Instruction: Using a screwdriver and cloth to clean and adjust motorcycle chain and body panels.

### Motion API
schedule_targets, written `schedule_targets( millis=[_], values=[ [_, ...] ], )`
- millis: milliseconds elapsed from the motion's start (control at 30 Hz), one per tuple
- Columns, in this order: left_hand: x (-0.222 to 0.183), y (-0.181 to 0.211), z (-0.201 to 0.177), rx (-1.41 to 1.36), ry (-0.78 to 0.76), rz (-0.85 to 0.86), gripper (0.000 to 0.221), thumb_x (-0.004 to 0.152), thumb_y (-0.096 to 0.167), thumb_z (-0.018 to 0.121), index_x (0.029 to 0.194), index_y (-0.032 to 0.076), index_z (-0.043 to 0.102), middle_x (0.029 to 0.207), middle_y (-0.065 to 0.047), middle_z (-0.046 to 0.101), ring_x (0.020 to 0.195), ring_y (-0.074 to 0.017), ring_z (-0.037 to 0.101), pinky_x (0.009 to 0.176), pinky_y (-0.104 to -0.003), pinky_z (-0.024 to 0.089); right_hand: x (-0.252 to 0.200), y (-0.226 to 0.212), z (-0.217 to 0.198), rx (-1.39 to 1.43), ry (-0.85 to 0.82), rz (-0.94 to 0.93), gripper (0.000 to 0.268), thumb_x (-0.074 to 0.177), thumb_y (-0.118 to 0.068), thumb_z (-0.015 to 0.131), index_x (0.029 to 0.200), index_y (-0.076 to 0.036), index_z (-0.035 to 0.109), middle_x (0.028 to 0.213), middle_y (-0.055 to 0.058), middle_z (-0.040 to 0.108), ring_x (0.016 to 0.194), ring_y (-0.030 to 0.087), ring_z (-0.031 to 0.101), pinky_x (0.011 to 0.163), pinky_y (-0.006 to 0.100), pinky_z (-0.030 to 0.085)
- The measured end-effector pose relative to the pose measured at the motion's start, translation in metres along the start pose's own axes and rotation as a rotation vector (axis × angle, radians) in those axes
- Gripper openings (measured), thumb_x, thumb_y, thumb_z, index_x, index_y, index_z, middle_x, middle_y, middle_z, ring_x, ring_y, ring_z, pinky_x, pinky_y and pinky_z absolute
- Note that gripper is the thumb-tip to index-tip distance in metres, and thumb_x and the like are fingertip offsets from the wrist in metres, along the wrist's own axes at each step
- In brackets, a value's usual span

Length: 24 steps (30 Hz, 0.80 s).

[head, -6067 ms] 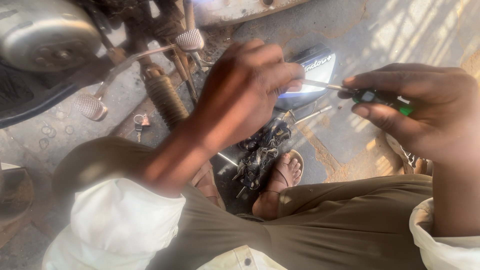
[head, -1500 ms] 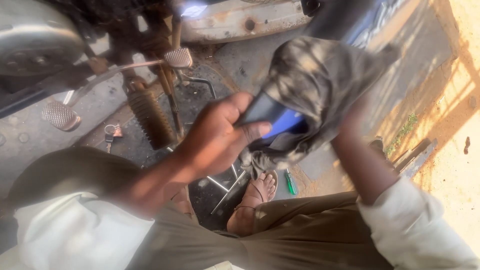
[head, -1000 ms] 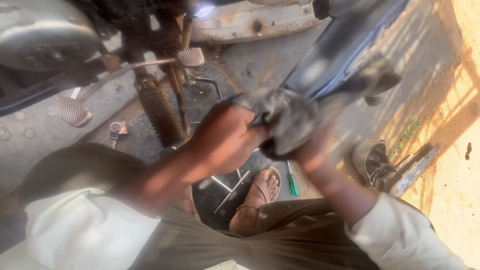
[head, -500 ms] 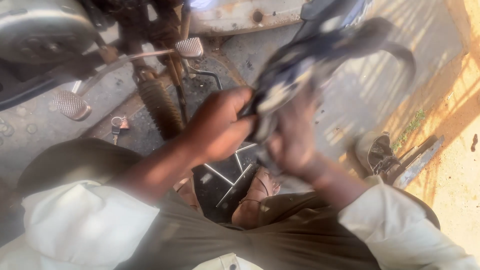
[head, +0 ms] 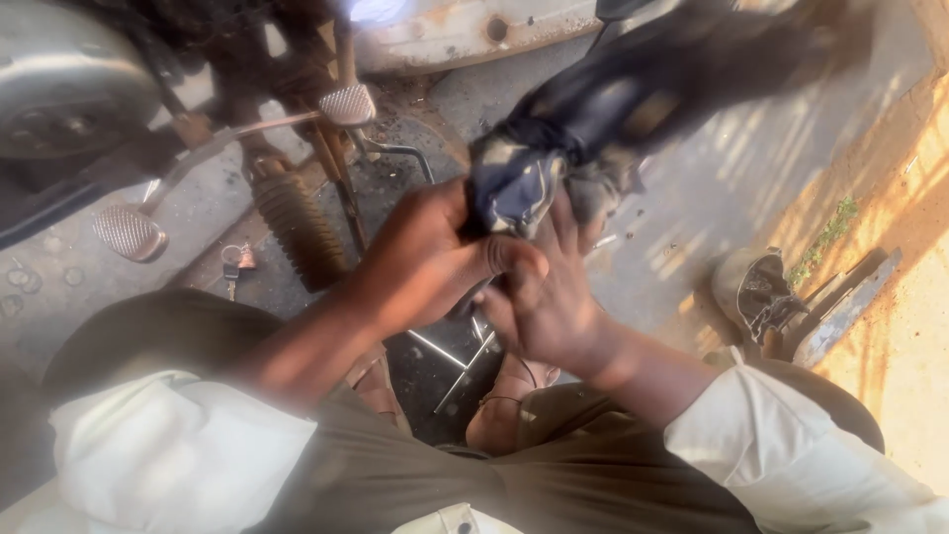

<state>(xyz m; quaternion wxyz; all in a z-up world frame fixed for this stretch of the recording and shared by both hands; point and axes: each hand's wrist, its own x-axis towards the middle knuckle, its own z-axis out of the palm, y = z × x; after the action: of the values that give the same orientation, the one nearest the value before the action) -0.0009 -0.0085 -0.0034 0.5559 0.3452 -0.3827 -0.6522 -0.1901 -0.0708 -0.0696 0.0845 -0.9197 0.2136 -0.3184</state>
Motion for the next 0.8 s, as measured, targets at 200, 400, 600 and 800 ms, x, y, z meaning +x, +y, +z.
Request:
schedule_targets(
  millis=[200, 400, 600, 800],
  values=[
    [-0.008, 0.011, 0.015, 0.670, 0.032, -0.043, 0.034, 0.081, 0.027, 0.080, 0.098, 0.001, 0.066, 0.079, -0.008, 0.073, 0.067, -0.0156, 0.071, 0.058, -0.028, 0.059, -0.024, 0.166, -0.007, -0.064, -0.042, 0.002, 0.050, 0.117, -0.035, 0.042, 0.150, 0.002, 0.036, 0.155, 0.028, 0.034, 0.144, 0.047, 0.035, 0.125, 0.055, 0.021],
    [-0.013, 0.003, 0.013, 0.785, 0.050, -0.138, 0.036, 0.080, 0.031, 0.078, 0.103, 0.004, 0.070, 0.082, -0.008, 0.077, 0.063, -0.0157, 0.074, 0.056, -0.029, 0.058, -0.025, 0.251, -0.058, -0.367, -0.051, 0.104, 0.038, 0.119, -0.024, 0.046, 0.146, 0.002, 0.041, 0.146, 0.019, 0.047, 0.138, 0.030, 0.048, 0.122, 0.042, 0.042],
    [-0.012, 0.006, 0.000, 0.928, -0.034, -0.019, 0.027, 0.093, 0.032, 0.073, 0.103, 0.007, 0.071, 0.085, -0.009, 0.076, 0.070, -0.0182, 0.072, 0.064, -0.033, 0.059, -0.003, 0.243, -0.114, -0.262, -0.246, 0.390, 0.031, 0.112, -0.019, 0.052, 0.136, 0.002, 0.049, 0.127, 0.016, 0.055, 0.115, 0.026, 0.057, 0.102, 0.040, 0.050],
    [-0.001, 0.008, -0.024, 1.349, 0.329, 0.718, 0.050, 0.097, 0.041, 0.073, 0.135, 0.016, 0.053, 0.134, -0.010, 0.061, 0.129, -0.0235, 0.057, 0.108, -0.045, 0.051, 0.026, 0.180, -0.211, -0.038, -0.553, 0.769, 0.025, 0.102, -0.015, 0.061, 0.121, 0.001, 0.059, 0.101, 0.012, 0.064, 0.081, 0.024, 0.066, 0.072, 0.040, 0.057]
  ],
)
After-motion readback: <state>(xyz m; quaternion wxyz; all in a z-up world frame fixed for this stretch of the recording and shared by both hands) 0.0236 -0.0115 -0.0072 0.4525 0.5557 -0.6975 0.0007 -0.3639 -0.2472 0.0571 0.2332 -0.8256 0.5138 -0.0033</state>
